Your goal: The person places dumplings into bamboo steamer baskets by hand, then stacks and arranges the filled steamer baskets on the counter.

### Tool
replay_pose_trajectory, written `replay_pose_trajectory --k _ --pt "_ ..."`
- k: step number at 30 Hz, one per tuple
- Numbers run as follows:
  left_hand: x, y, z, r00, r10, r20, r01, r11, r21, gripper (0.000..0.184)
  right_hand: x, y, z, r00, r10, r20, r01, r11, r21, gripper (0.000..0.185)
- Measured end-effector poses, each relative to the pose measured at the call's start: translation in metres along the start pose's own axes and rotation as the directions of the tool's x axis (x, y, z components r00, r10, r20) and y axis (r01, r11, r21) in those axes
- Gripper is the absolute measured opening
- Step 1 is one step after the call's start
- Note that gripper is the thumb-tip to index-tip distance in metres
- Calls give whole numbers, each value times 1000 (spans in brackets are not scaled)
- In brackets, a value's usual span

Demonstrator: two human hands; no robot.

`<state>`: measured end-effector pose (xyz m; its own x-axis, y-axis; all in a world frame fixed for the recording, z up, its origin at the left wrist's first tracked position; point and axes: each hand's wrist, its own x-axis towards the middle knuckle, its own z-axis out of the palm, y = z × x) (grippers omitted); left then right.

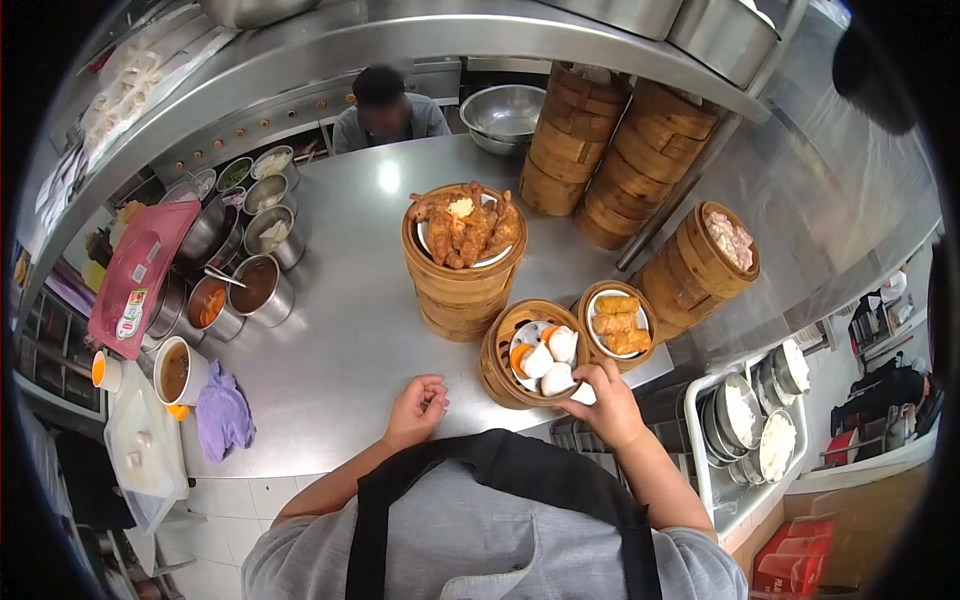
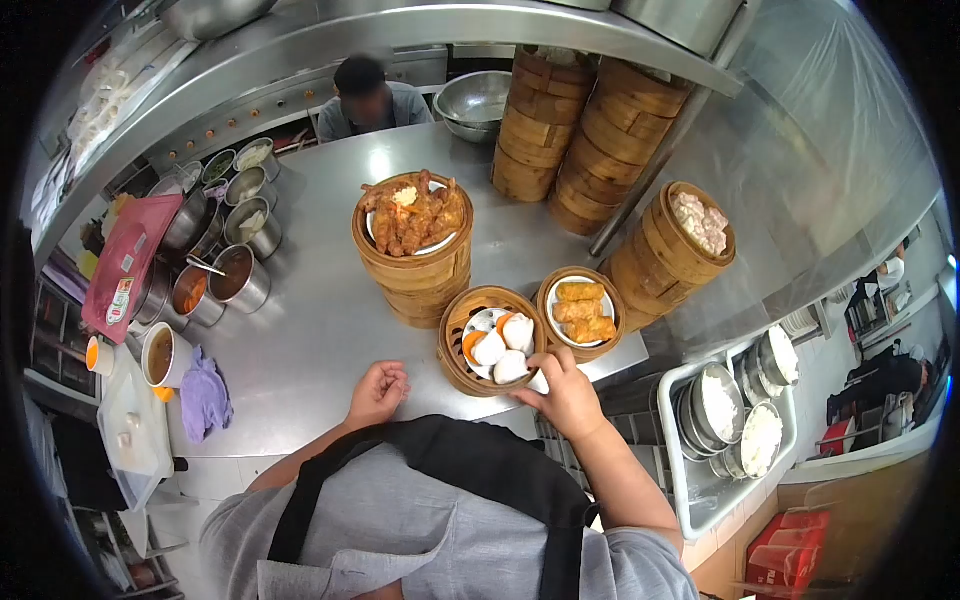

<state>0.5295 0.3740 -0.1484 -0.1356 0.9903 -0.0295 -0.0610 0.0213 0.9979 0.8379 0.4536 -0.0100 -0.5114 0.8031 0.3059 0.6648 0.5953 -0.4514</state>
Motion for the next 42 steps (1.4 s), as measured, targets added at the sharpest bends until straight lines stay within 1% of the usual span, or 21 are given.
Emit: replay_pose_trajectory --k 3,5,7,9,10,12,13,14,15,19,20,24,26,27,29,30,32,33,35,39,42 --pt "-1 3 2 1000 -6 7 5 999 33 30 9 -19 -36 996 -38 -74 38 999 -10 49" --pt "-4 3 1 1000 -5 7 5 997 73 30 16 -20 -60 994 -15 -108 20 999 47 50" --pt "-3 2 1 1000 24 8 -24 997 74 30 31 -31 -92 985 -15 -170 17 1000 13 50" --pt "-3 3 1 1000 20 9 -21 997 74 29 53 -33 -118 978 34 -207 -40 999 -26 53" --pt "-4 3 1 1000 16 8 -17 997 80 29 67 -32 -125 967 44 -253 -36 999 36 52" --pt "-4 2 2 999 33 4 -34 994 104 29 101 -20 -140 963 18 -268 -17 1000 6 49" --pt "-4 2 2 999 52 -1 -52 990 134 28 120 -22 -144 956 68 -285 -63 998 26 49" --pt "-4 2 1 999 52 -3 -51 990 131 28 141 -23 -150 957 63 -282 -92 992 -91 50" --pt "-4 2 1 998 55 -10 -54 993 103 27 162 -23 -152 953 30 -301 -73 988 -133 51" --pt "-4 10 4 998 32 -60 -31 999 17 24 245 -11 -148 930 -29 -365 -49 978 -203 57" --pt "-4 8 4 997 33 -63 -32 999 15 24 263 -10 -147 920 -34 -390 -102 941 -324 61" --pt "-4 4 1 996 55 -66 -57 998 -24 22 336 19 -144 933 -14 -359 -73 971 -227 68" --pt "-3 4 1 995 76 -70 -78 997 -28 22 365 36 -145 823 -335 -459 121 893 -434 76" --pt "-2 4 1 992 97 -77 -100 994 -39 22 374 40 -148 824 -333 -458 121 893 -433 76" --pt "-3 5 1 990 111 -88 -115 992 -53 21 386 44 -153 800 -418 -429 125 816 -564 80" --pt "-3 5 0 990 109 -89 -113 992 -50 21 391 46 -156 804 -418 -424 129 817 -562 80" --pt "-3 5 1 990 100 -95 -105 993 -53 21 400 51 -161 834 -315 -452 -19 803 -595 80" --pt "-3 5 1 990 104 -94 -109 993 -53 21 412 64 -162 837 -316 -446 -15 802 -597 80" --pt "-2 5 1 990 107 -93 -113 992 -55 21 435 92 -163 837 -324 -441 107 887 -449 78" --pt "-3 8 1 989 117 -92 -122 991 -54 20 445 93 -158 848 -235 -476 60 933 -355 75" --pt "-3 8 0 989 115 -89 -118 993 -31 20 449 96 -154 858 -232 -457 115 956 -270 72"
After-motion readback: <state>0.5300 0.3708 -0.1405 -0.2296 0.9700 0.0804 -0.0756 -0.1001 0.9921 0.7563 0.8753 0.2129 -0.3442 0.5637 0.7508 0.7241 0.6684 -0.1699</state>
